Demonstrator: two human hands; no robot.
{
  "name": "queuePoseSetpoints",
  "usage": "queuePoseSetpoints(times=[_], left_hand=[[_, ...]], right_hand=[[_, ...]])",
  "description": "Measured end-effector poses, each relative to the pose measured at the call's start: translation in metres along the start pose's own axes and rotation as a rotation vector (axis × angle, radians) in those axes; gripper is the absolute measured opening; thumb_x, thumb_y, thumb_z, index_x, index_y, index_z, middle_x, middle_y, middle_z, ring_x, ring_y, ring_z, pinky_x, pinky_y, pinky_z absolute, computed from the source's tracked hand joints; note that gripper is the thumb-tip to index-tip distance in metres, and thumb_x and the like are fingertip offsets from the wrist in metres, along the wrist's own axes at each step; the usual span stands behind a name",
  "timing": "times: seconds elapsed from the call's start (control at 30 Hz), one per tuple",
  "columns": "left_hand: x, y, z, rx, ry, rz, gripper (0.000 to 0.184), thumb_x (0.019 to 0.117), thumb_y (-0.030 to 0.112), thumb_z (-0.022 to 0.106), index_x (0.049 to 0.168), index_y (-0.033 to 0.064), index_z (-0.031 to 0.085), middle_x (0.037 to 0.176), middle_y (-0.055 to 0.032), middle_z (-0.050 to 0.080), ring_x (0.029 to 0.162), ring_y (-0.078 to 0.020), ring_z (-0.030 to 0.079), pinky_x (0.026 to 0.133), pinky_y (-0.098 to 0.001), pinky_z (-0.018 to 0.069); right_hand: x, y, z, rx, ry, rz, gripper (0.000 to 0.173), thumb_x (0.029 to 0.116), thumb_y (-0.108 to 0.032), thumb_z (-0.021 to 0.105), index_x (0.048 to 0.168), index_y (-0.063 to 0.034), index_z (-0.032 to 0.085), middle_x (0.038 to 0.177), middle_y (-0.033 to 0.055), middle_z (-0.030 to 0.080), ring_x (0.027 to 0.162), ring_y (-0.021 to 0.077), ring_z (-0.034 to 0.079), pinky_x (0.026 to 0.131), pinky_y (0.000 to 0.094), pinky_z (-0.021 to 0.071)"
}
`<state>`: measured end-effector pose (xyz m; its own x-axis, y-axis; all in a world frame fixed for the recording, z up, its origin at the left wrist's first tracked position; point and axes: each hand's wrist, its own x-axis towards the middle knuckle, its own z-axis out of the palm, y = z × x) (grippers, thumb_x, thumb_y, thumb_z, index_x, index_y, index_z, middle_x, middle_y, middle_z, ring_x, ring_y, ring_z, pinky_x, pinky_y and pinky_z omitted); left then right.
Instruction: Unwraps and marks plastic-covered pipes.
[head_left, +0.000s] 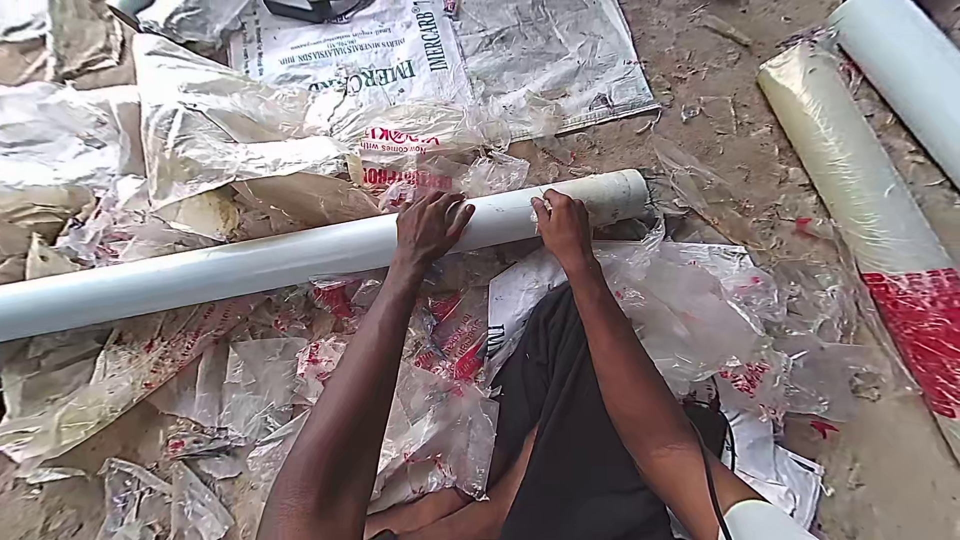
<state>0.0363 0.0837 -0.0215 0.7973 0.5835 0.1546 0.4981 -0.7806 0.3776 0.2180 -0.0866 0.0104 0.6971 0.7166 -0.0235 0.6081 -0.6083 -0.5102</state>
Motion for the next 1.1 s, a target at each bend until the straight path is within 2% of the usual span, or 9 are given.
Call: queuePoseSetpoints(times=[0.27, 0.4, 0.47, 0.53, 0.6, 0.7, 0.83, 1.0, 1.1], left_hand=[[-0.008, 0.023, 0.029, 0.177, 0.206, -0.161, 0.054, 0.1011, 0.055, 0.036, 0.118, 0.0241, 0.077, 0.112, -0.0051, 0.078, 0.105, -0.0290, 0.073, 0.096, -0.0551, 0.0484], [-0.016, 0.024, 0.036, 0.190, 0.266, -0.143, 0.052, 0.0998, 0.054, 0.038, 0.118, 0.0242, 0.077, 0.113, -0.0037, 0.078, 0.108, -0.0273, 0.072, 0.097, -0.0535, 0.0472], [-0.013, 0.023, 0.035, 0.197, 0.265, -0.140, 0.052, 0.0999, 0.053, 0.037, 0.116, 0.0241, 0.077, 0.111, -0.0039, 0.079, 0.106, -0.0268, 0.073, 0.096, -0.0533, 0.0476], [-0.009, 0.023, 0.031, 0.194, 0.261, -0.141, 0.052, 0.1007, 0.051, 0.036, 0.116, 0.0222, 0.077, 0.110, -0.0062, 0.079, 0.105, -0.0287, 0.073, 0.095, -0.0549, 0.0482], [-0.011, 0.027, 0.032, 0.188, 0.245, -0.138, 0.052, 0.1011, 0.051, 0.036, 0.116, 0.0210, 0.076, 0.110, -0.0079, 0.078, 0.105, -0.0305, 0.073, 0.095, -0.0565, 0.0478], [-0.013, 0.027, 0.030, 0.190, 0.246, -0.139, 0.053, 0.1006, 0.052, 0.037, 0.116, 0.0205, 0.076, 0.111, -0.0083, 0.078, 0.106, -0.0316, 0.072, 0.095, -0.0568, 0.0475], [-0.011, 0.027, 0.026, 0.183, 0.203, -0.158, 0.053, 0.1005, 0.052, 0.036, 0.117, 0.0208, 0.076, 0.110, -0.0093, 0.078, 0.105, -0.0330, 0.073, 0.094, -0.0585, 0.0478], [-0.009, 0.031, 0.021, 0.164, 0.169, -0.174, 0.055, 0.1006, 0.053, 0.035, 0.117, 0.0197, 0.075, 0.112, -0.0112, 0.078, 0.107, -0.0343, 0.072, 0.096, -0.0599, 0.0466], [-0.012, 0.030, 0.025, 0.162, 0.181, -0.171, 0.055, 0.0993, 0.054, 0.036, 0.119, 0.0202, 0.075, 0.114, -0.0105, 0.077, 0.110, -0.0331, 0.071, 0.097, -0.0587, 0.0460]], right_hand=[[-0.008, 0.047, -0.010, 0.668, 0.174, 0.185, 0.031, 0.1050, -0.030, 0.056, 0.100, -0.0007, 0.063, 0.063, 0.0002, 0.047, 0.049, 0.0111, 0.044, 0.052, 0.0334, 0.0453], [-0.025, 0.074, -0.081, 1.051, 0.577, 0.277, 0.014, 0.1070, -0.020, 0.052, 0.094, -0.0153, 0.048, 0.060, -0.0082, 0.044, 0.041, 0.0034, 0.039, 0.041, 0.0212, 0.0403], [-0.037, 0.102, -0.137, 0.917, 0.703, 0.223, 0.009, 0.1027, -0.015, 0.057, 0.103, -0.0129, 0.048, 0.070, -0.0077, 0.051, 0.047, 0.0019, 0.046, 0.046, 0.0199, 0.0453], [-0.052, 0.131, -0.171, 0.562, 0.559, 0.117, 0.020, 0.0974, -0.018, 0.063, 0.111, -0.0041, 0.059, 0.087, -0.0065, 0.056, 0.062, -0.0031, 0.052, 0.060, 0.0183, 0.0493], [-0.069, 0.147, -0.186, 0.423, 0.448, 0.073, 0.016, 0.0930, -0.017, 0.070, 0.105, -0.0069, 0.066, 0.087, -0.0065, 0.064, 0.058, -0.0043, 0.051, 0.055, 0.0177, 0.0466], [-0.094, 0.149, -0.195, 0.664, 0.570, 0.053, 0.021, 0.0876, -0.009, 0.069, 0.089, -0.0221, 0.053, 0.071, -0.0142, 0.058, 0.055, -0.0034, 0.055, 0.052, 0.0172, 0.0502], [-0.139, 0.132, -0.232, 1.010, 0.955, -0.037, 0.020, 0.0950, -0.001, 0.051, 0.099, -0.0206, 0.047, 0.073, -0.0083, 0.055, 0.062, 0.0063, 0.057, 0.061, 0.0237, 0.0528], [-0.155, 0.117, -0.208, 0.386, 0.626, 0.060, 0.068, 0.0751, -0.029, 0.085, 0.125, -0.0063, 0.047, 0.109, -0.0030, 0.056, 0.095, -0.0008, 0.059, 0.084, 0.0223, 0.0535], [-0.143, 0.118, -0.160, 0.110, 0.322, 0.154, 0.085, 0.0723, -0.057, 0.085, 0.126, 0.0015, 0.053, 0.097, 0.0175, 0.063, 0.084, 0.0261, 0.061, 0.075, 0.0501, 0.0502]])
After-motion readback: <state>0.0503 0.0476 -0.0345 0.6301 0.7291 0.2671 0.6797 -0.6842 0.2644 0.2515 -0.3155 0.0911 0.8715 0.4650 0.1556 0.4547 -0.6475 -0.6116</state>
